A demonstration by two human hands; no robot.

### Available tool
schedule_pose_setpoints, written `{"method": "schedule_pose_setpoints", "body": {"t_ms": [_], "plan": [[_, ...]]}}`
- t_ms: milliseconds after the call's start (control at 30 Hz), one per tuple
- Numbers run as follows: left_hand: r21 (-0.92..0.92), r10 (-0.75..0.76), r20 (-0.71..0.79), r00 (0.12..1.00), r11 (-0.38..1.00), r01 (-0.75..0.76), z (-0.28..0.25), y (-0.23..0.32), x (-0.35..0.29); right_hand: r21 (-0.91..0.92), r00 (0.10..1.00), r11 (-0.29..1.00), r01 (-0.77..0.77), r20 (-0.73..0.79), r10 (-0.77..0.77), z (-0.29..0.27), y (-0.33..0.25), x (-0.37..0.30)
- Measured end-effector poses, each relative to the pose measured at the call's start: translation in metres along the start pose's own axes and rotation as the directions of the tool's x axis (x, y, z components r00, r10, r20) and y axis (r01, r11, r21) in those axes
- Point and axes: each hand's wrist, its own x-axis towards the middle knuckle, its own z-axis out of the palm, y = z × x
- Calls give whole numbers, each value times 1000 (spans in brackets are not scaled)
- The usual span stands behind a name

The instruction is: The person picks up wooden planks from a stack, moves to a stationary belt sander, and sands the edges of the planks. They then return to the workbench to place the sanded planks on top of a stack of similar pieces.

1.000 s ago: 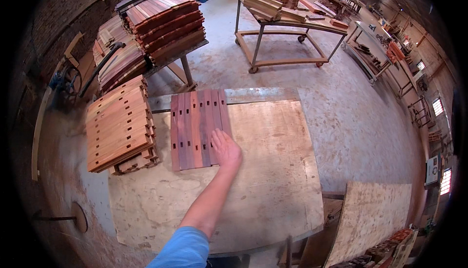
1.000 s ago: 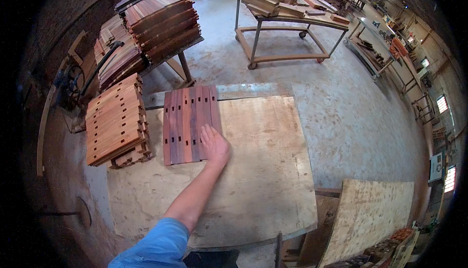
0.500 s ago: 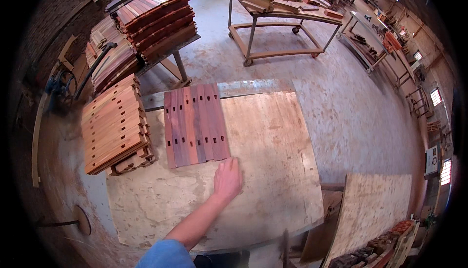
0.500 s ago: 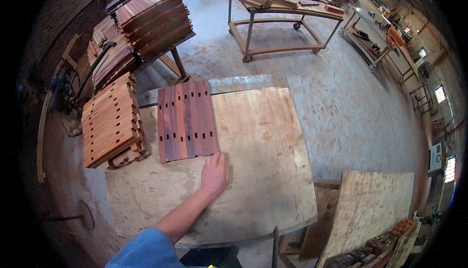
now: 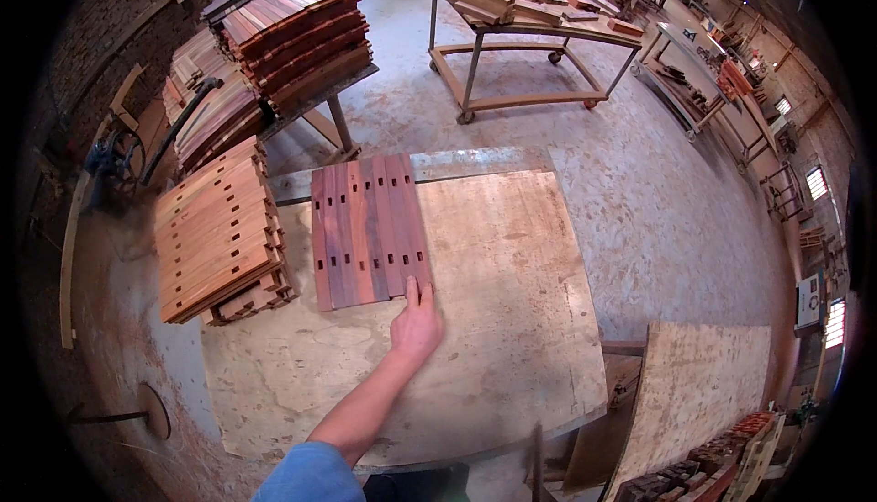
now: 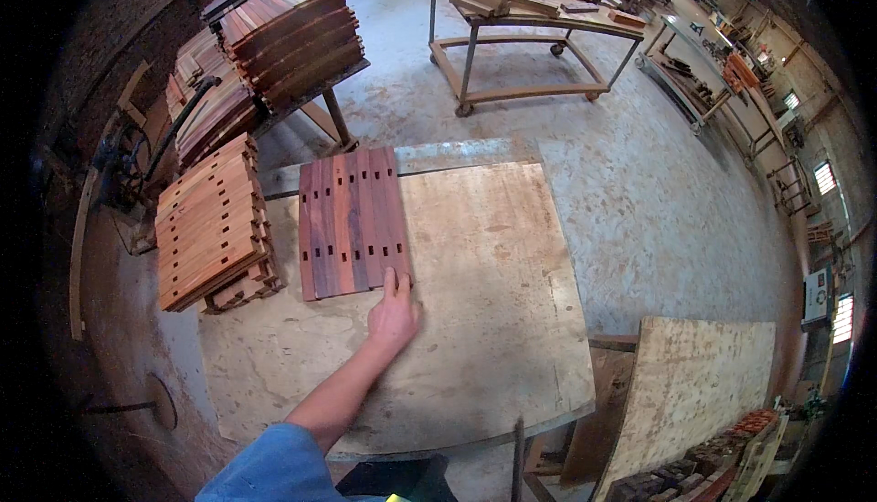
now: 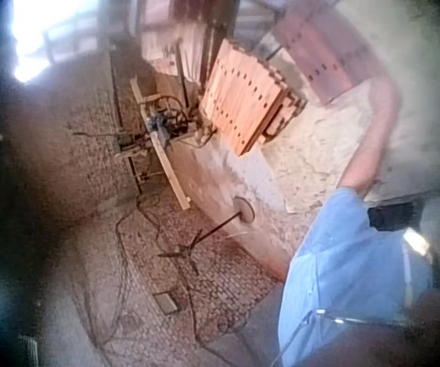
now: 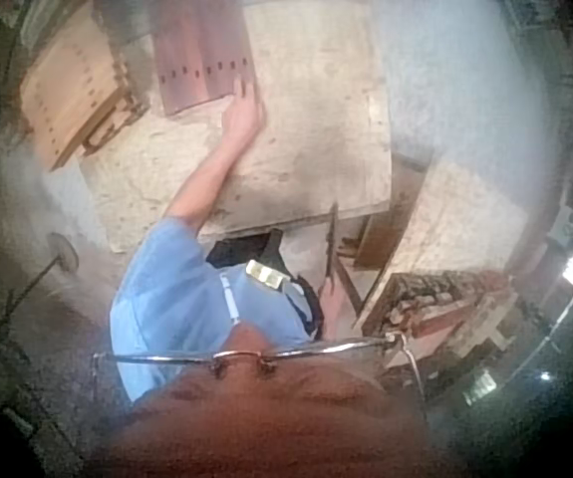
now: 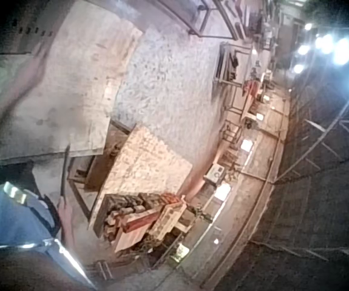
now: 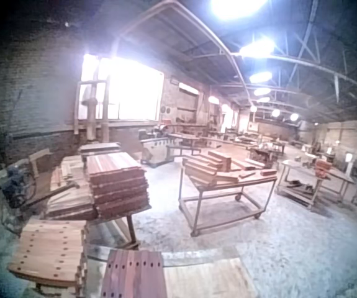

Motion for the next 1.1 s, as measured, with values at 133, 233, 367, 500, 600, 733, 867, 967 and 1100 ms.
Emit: {"method": "schedule_pose_setpoints", "body": {"t_ms": [133, 233, 367, 500, 600, 733, 867, 967, 1100], "plan": [[9, 3, -34, 999, 1000, -2, -10, -6, -1, -25, 999, 999, 33, 22, -33, 11, 35, 7], [32, -23, -49, 999, 999, 25, -9, -17, -4, -19, 999, 1000, -4, 50, 5, 8, 27, 4], [26, 9, -23, 1000, 1000, -8, -11, -25, -4, 52, 1000, 999, 14, 11, -14, 2, 7, -3], [26, -39, -31, 999, 999, 39, -27, -19, -6, 19, 999, 999, 44, -5, -44, 2, 18, 0], [31, -73, -33, 997, 997, 74, -28, -25, -7, 51, 999, 998, 44, -21, -43, 3, 15, -3], [37, -58, -44, 997, 998, 59, -27, -41, -9, 34, 999, 999, 36, -17, -36, 9, 24, -1], [32, -76, -90, 993, 996, 79, -35, -44, -6, 84, 999, 996, 33, -10, -33, 20, 37, 2], [0, -174, -193, 966, 984, 178, -45, -28, -3, 32, 999, 999, 23, 23, -23, 19, 42, 3], [-7, -114, -110, 987, 993, 114, -35, -35, 8, 131, 1000, 991, -22, -2, 22, 36, 93, -5]]}}
